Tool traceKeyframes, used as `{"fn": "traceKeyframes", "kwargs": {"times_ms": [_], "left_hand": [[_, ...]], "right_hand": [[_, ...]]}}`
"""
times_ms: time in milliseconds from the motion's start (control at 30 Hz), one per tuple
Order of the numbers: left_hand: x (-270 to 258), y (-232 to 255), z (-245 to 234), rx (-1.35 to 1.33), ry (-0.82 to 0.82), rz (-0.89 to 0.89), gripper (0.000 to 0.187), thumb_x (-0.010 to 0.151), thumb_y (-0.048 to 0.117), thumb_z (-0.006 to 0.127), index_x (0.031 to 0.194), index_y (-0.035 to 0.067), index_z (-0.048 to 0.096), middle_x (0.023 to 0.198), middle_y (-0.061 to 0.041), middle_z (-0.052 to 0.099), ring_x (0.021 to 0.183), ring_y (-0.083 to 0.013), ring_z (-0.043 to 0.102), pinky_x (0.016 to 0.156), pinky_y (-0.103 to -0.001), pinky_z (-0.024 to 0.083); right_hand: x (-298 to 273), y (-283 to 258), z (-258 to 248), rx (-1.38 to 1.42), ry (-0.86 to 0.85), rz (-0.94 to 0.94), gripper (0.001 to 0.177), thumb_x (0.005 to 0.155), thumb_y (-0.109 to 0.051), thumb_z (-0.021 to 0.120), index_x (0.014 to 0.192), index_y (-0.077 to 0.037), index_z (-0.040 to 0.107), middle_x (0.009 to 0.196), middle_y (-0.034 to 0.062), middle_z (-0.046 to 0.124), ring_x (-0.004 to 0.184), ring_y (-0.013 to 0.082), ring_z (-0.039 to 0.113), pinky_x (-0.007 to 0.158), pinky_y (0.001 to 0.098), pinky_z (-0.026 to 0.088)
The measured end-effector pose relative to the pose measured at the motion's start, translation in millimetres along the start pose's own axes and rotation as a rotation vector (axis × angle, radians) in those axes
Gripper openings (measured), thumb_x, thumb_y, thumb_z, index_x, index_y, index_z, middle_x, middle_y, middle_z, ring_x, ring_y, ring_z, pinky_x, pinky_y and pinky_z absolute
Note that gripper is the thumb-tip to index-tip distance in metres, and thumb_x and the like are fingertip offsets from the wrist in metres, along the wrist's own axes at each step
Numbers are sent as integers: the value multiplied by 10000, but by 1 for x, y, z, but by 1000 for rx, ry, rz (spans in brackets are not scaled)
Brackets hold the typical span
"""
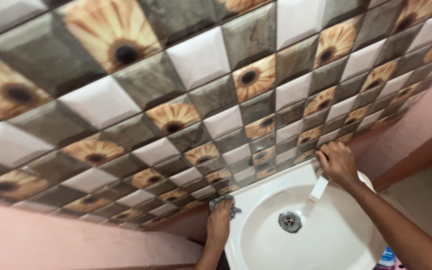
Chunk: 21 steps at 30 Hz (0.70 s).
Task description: The person cleans a small corner sink and its faucet. They use a wire wool pad and liquid soap to scrub the surfaces of the ceramic sink and the chrome-colored faucet by hand.
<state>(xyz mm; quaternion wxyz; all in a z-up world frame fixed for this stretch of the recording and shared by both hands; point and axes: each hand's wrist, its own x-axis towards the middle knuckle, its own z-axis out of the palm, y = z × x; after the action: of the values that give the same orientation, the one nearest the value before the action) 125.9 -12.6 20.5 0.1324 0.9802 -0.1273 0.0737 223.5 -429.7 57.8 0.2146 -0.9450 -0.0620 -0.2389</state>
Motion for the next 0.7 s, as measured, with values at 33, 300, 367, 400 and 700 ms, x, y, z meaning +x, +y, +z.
{"fn": "traceKeyframes", "kwargs": {"times_ms": [33, 300, 367, 400, 700], "left_hand": [[4, 4, 10, -22, -29, -7, 338, 900, -30, 568, 1224, 32, 643, 1180, -135, 680, 1139, -293, 635, 930, -363, 550], [53, 83, 88, -354, 58, 175, 370, 912, 39, 601, 1275, 8, 665, 1293, -165, 667, 1203, -334, 612, 983, -394, 516], [89, 126, 104, -449, 4, 251, 286, 992, 111, 619, 1255, 11, 669, 1301, -158, 665, 1203, -332, 610, 1006, -403, 497], [105, 147, 110, -481, 4, 314, 260, 1004, 109, 603, 1237, 22, 681, 1305, -143, 673, 1202, -319, 619, 1017, -393, 499], [134, 175, 87, -388, -107, 524, 339, 897, -16, 583, 1216, 47, 676, 1275, -115, 677, 1197, -286, 629, 956, -391, 535]], "right_hand": [[0, -2, 0, 14, -4, 11, 202, 926, -282, 652, 893, -84, 676, 899, 113, 617, 970, 332, 582, 896, 491, 446], [8, -8, -10, 64, -21, 52, 183, 904, -238, 645, 855, -62, 644, 860, 133, 589, 925, 344, 566, 865, 492, 444], [11, -8, -12, 63, -41, 65, 198, 924, -243, 633, 856, -58, 631, 870, 133, 586, 924, 339, 563, 869, 487, 445], [10, -8, -12, 64, -52, 71, 205, 934, -246, 627, 857, -56, 624, 875, 133, 585, 923, 337, 562, 870, 485, 445], [11, -9, -16, 91, -65, 92, 199, 929, -256, 622, 879, -65, 647, 882, 126, 594, 936, 330, 566, 890, 477, 441]]}}
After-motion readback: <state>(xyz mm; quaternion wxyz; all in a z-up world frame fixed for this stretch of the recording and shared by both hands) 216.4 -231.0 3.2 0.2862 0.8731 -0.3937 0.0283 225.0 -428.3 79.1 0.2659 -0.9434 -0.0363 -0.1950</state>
